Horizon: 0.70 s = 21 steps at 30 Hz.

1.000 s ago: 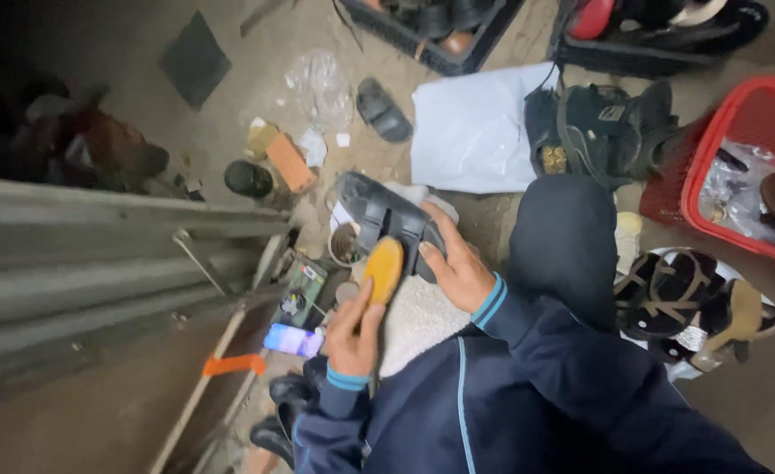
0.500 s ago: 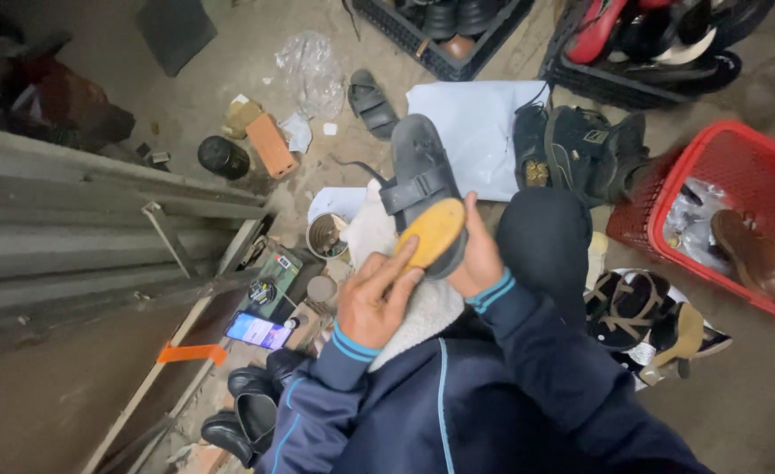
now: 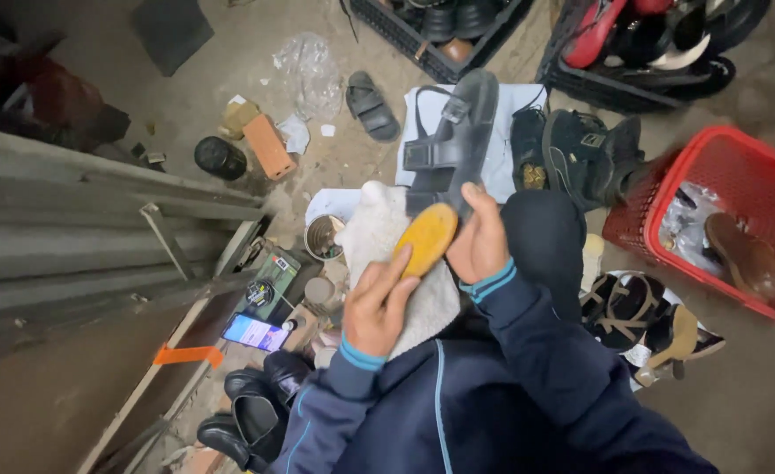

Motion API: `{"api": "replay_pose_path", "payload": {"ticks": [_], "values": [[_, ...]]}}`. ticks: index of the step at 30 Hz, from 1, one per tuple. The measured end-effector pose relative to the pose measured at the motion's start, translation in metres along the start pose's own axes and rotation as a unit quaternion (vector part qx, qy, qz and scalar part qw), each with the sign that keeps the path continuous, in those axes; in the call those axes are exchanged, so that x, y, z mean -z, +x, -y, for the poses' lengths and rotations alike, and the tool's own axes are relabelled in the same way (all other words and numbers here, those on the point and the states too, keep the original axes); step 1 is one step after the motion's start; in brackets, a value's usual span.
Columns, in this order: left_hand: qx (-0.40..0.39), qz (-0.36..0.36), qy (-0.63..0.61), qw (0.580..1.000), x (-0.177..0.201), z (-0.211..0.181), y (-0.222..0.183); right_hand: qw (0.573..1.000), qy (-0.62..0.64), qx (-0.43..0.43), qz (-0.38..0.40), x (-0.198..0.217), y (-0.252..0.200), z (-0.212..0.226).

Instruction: A person is repairing and cleaning a sandal by hammering parts of it and then thoroughly brushing the straps and sole.

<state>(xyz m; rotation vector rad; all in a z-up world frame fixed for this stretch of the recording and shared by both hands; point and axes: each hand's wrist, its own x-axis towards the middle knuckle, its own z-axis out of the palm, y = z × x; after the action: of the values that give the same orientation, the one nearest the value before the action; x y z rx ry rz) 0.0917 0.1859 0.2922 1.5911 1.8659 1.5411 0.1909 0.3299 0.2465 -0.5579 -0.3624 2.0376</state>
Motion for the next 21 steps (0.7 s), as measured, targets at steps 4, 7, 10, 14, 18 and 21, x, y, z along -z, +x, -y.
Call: {"api": "replay_pose_path", "payload": {"ticks": [4,7,10,14,18,21], "values": [[0.011,-0.021,-0.044,0.999,-0.012,-0.01,0.011,0.999,-0.016,0.029,0.0,0.034,0.013,-0.003],[-0.011,-0.038,-0.041,0.998,-0.016,-0.013,0.021,0.991,-0.118,0.062,0.018,0.028,0.012,-0.01],[-0.081,-0.038,0.055,0.994,0.0,0.011,0.008,0.998,-0.03,-0.014,-0.054,0.012,0.018,0.015],[-0.063,-0.041,0.057,0.996,0.009,0.026,-0.002,0.998,-0.044,0.021,-0.051,-0.04,0.003,0.044],[-0.139,-0.042,0.093,0.985,-0.004,0.01,0.015,0.998,-0.029,-0.016,-0.047,0.029,0.021,-0.015],[-0.112,-0.049,0.124,0.985,0.014,0.066,-0.021,0.995,-0.004,-0.026,-0.093,-0.056,-0.006,0.052]]}}
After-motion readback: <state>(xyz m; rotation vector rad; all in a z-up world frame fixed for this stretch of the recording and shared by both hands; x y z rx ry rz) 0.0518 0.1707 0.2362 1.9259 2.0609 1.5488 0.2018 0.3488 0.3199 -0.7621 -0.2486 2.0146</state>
